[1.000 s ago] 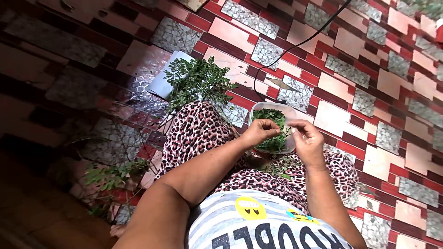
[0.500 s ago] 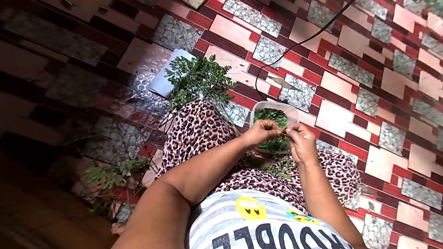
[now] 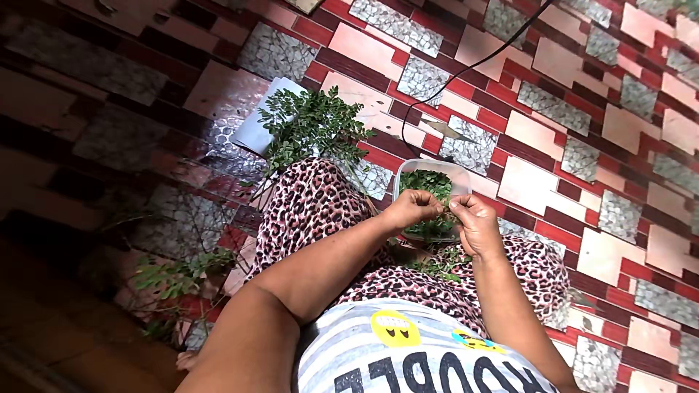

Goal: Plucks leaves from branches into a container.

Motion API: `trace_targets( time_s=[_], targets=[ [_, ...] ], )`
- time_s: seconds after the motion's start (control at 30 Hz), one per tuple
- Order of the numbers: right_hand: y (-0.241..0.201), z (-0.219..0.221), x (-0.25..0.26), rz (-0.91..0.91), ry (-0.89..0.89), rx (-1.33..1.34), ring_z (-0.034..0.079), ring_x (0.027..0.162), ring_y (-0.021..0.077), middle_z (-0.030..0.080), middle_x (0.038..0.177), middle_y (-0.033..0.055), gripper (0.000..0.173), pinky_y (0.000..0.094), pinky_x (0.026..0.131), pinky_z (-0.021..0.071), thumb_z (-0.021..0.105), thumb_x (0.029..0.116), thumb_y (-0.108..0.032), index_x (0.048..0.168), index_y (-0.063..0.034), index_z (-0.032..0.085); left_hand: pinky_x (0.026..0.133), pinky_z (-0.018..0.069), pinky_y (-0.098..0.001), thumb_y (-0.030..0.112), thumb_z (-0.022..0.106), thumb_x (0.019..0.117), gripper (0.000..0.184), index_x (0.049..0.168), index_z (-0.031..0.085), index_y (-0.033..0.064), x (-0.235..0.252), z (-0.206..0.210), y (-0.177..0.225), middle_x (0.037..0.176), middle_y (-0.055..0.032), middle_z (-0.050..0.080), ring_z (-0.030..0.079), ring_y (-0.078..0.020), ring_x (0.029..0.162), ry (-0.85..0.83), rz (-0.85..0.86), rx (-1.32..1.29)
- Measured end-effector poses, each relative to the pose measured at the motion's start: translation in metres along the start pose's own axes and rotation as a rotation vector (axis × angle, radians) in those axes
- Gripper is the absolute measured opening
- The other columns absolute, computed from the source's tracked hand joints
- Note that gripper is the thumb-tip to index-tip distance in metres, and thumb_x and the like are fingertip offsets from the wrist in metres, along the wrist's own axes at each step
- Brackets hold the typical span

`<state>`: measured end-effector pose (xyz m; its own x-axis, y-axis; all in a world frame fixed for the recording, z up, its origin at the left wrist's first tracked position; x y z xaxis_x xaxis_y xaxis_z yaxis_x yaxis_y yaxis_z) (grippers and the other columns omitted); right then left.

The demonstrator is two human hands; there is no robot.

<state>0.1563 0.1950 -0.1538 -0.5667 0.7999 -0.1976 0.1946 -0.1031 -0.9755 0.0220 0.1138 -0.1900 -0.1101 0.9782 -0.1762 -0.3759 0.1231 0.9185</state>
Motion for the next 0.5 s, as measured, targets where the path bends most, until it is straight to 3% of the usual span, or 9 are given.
trace_targets(
  time_s=[0.13,0.23,0.33,0.4,0.5],
  targets=[
    [-0.004,-0.008,0.002,-0.074,0.073,-0.158,0.067,0.086,0.0110,0.071,0.101,0.0041,0.008,0.0293,0.078,0.0576,0.061,0.0981,-0.003,0.100,-0.0036,0.069,0.060,0.0465,-0.0203,0.004,0.064,0.0973,0.010,0.090,0.068,-0.0007,0.000,-0.001,0.000,0.074,0.0000,0.062,0.054,-0.0036,0.063,0.010,-0.009,0.033],
    [-0.018,-0.005,-0.001,-0.253,-0.010,-0.398,0.064,0.110,0.0157,0.064,0.125,0.0116,0.017,0.0334,0.092,0.0558,0.061,0.0979,-0.007,0.112,0.0010,0.068,0.063,0.0468,-0.0227,0.006,0.064,0.0970,0.011,0.089,0.067,-0.0008,0.001,-0.001,0.000,0.075,-0.0009,0.061,0.055,-0.0049,0.066,0.002,0.023,0.096],
    [-0.023,0.002,-0.003,-0.326,-0.127,-0.622,0.053,0.131,0.0277,0.054,0.144,0.0155,0.024,0.0459,0.104,0.0486,0.062,0.0967,-0.014,0.116,-0.0024,0.070,0.064,0.0458,-0.0247,0.008,0.065,0.0965,0.013,0.087,0.067,-0.0006,0.002,-0.001,0.000,0.074,-0.0015,0.059,0.053,-0.0060,0.066,-0.017,0.074,0.203],
    [-0.023,0.005,-0.004,-0.330,-0.152,-0.701,0.050,0.133,0.0333,0.054,0.145,0.0159,0.023,0.0536,0.108,0.0445,0.065,0.0963,-0.015,0.115,-0.0028,0.071,0.063,0.0446,-0.0250,0.009,0.067,0.0967,0.016,0.084,0.065,-0.0003,0.003,-0.001,0.000,0.072,-0.0014,0.057,0.052,-0.0062,0.065,-0.022,0.099,0.239],
    [-0.022,0.008,-0.004,-0.337,-0.154,-0.712,0.054,0.129,0.0320,0.059,0.138,0.0155,0.012,0.0511,0.107,0.0451,0.067,0.0951,-0.009,0.102,-0.0006,0.072,0.063,0.0445,-0.0252,0.009,0.067,0.0967,0.017,0.083,0.064,-0.0005,0.002,0.000,0.001,0.071,-0.0017,0.056,0.051,-0.0066,0.065,-0.022,0.118,0.273]
  ],
)
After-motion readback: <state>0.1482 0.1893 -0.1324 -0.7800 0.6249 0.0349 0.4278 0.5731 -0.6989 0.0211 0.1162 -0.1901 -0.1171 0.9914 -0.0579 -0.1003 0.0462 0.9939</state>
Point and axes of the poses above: each hand's wrist, its own x-axis towards the middle knuckle, its own z-axis out of the palm, y = z × x, the point moved 5 cm from there along x, towards the middle knuckle
